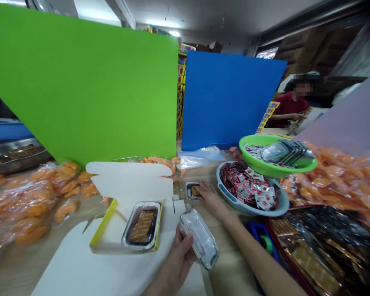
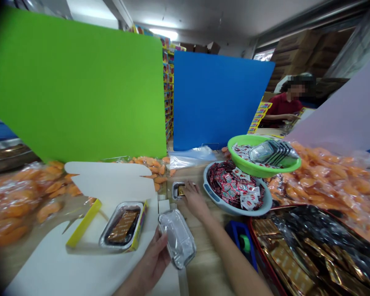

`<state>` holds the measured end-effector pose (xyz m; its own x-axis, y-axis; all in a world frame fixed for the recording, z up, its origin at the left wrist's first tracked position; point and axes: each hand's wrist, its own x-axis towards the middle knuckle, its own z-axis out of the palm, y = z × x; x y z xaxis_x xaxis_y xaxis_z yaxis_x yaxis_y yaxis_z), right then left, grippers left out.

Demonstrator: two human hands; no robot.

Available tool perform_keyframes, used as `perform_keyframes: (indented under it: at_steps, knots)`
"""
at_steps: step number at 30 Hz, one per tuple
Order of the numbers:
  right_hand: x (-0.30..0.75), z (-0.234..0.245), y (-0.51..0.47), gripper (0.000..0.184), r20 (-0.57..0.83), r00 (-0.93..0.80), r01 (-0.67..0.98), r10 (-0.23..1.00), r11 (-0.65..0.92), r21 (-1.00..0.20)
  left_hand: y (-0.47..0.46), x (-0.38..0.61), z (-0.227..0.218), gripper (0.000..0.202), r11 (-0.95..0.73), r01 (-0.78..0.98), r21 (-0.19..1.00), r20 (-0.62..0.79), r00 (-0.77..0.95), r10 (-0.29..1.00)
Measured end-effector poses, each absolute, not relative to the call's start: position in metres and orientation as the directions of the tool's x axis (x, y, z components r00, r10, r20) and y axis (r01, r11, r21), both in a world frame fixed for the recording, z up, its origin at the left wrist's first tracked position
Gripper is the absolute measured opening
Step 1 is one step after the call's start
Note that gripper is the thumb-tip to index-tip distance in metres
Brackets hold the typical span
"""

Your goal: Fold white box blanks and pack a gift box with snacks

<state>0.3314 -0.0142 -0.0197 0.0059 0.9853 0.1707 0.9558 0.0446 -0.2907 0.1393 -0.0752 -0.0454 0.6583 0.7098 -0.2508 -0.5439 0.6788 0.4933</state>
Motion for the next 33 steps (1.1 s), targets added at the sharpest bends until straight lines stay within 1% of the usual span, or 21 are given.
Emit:
perform_keyframes:
  at_steps: [1,2,3,4,5,6,7,9,11,14,18,22,26,28,30,31,32,33]
  knots:
    - [0.325,-0.007,-0.024,0.024,0.195,0.057,0.911,0.979,0.029,-0.410,-0.074,0.140,-0.046,0.051,0.663,-0.559,0.498,-0.243,0.644,0.725]
    - [0.317,0.005,-0.035,0.018,0.174,0.084,0.842,0.981,0.024,-0.540,-0.074,0.141,-0.047,0.049,0.649,-0.570,0.504,-0.228,0.637,0.736]
    - [0.309,0.016,-0.048,0.018,0.102,0.081,0.744,0.991,0.009,-0.669,-0.073,0.141,-0.047,0.046,0.637,-0.577,0.511,-0.208,0.636,0.743]
    - [0.300,0.023,-0.061,0.019,0.003,0.039,0.619,0.999,-0.022,-0.785,-0.073,0.142,-0.047,0.043,0.627,-0.581,0.520,-0.186,0.639,0.746]
    - [0.293,0.028,-0.074,0.020,-0.083,-0.020,0.494,0.996,-0.062,-0.867,-0.074,0.142,-0.046,0.040,0.619,-0.580,0.530,-0.166,0.645,0.746]
    - [0.286,0.030,-0.086,0.020,-0.148,-0.069,0.379,0.987,-0.112,-0.919,-0.074,0.142,-0.046,0.037,0.612,-0.577,0.541,-0.149,0.651,0.745]
    - [0.280,0.030,-0.095,0.021,-0.188,-0.100,0.286,0.977,-0.153,-0.946,-0.075,0.141,-0.045,0.036,0.606,-0.573,0.552,-0.135,0.656,0.743]
    - [0.272,0.025,-0.108,0.021,-0.219,-0.097,0.170,0.971,-0.201,-0.965,-0.077,0.141,-0.043,0.037,0.594,-0.570,0.567,-0.110,0.662,0.741]
    - [0.268,0.019,-0.113,0.024,-0.241,-0.076,0.096,0.968,-0.233,-0.968,-0.078,0.140,-0.041,0.040,0.583,-0.573,0.576,-0.089,0.665,0.741]
    - [0.265,0.016,-0.113,0.029,-0.254,-0.049,0.029,0.966,-0.252,-0.967,-0.079,0.139,-0.039,0.044,0.575,-0.577,0.580,-0.075,0.665,0.743]
    - [0.262,0.019,-0.112,0.031,-0.249,-0.020,0.049,0.968,-0.248,-0.967,-0.078,0.138,-0.039,0.049,0.574,-0.581,0.577,-0.089,0.654,0.752]
    - [0.258,0.018,-0.114,0.036,-0.246,-0.011,0.046,0.969,-0.245,-0.968,-0.077,0.139,-0.039,0.051,0.578,-0.588,0.567,-0.095,0.650,0.754]
    - [0.256,0.017,-0.118,0.039,-0.241,-0.011,0.021,0.971,-0.240,-0.970,-0.077,0.139,-0.036,0.044,0.584,-0.584,0.564,-0.133,0.633,0.762]
    - [0.260,0.021,-0.118,0.036,-0.200,0.004,0.046,0.980,-0.200,-0.979,-0.076,0.139,-0.034,0.038,0.593,-0.585,0.553,-0.171,0.617,0.768]
    - [0.271,0.027,-0.111,0.032,-0.110,0.077,0.154,0.991,-0.121,-0.981,-0.075,0.139,-0.033,0.034,0.609,-0.586,0.534,-0.213,0.604,0.768]
    - [0.278,0.031,-0.105,0.029,-0.038,0.129,0.251,0.991,-0.070,-0.966,-0.075,0.139,-0.033,0.032,0.618,-0.584,0.527,-0.230,0.602,0.765]
    - [0.286,0.034,-0.096,0.026,0.044,0.169,0.372,0.985,-0.022,-0.928,-0.075,0.139,-0.034,0.032,0.625,-0.581,0.522,-0.242,0.602,0.761]
    - [0.294,0.035,-0.087,0.022,0.119,0.182,0.507,0.976,0.011,-0.862,-0.074,0.139,-0.034,0.032,0.632,-0.576,0.518,-0.252,0.603,0.757]
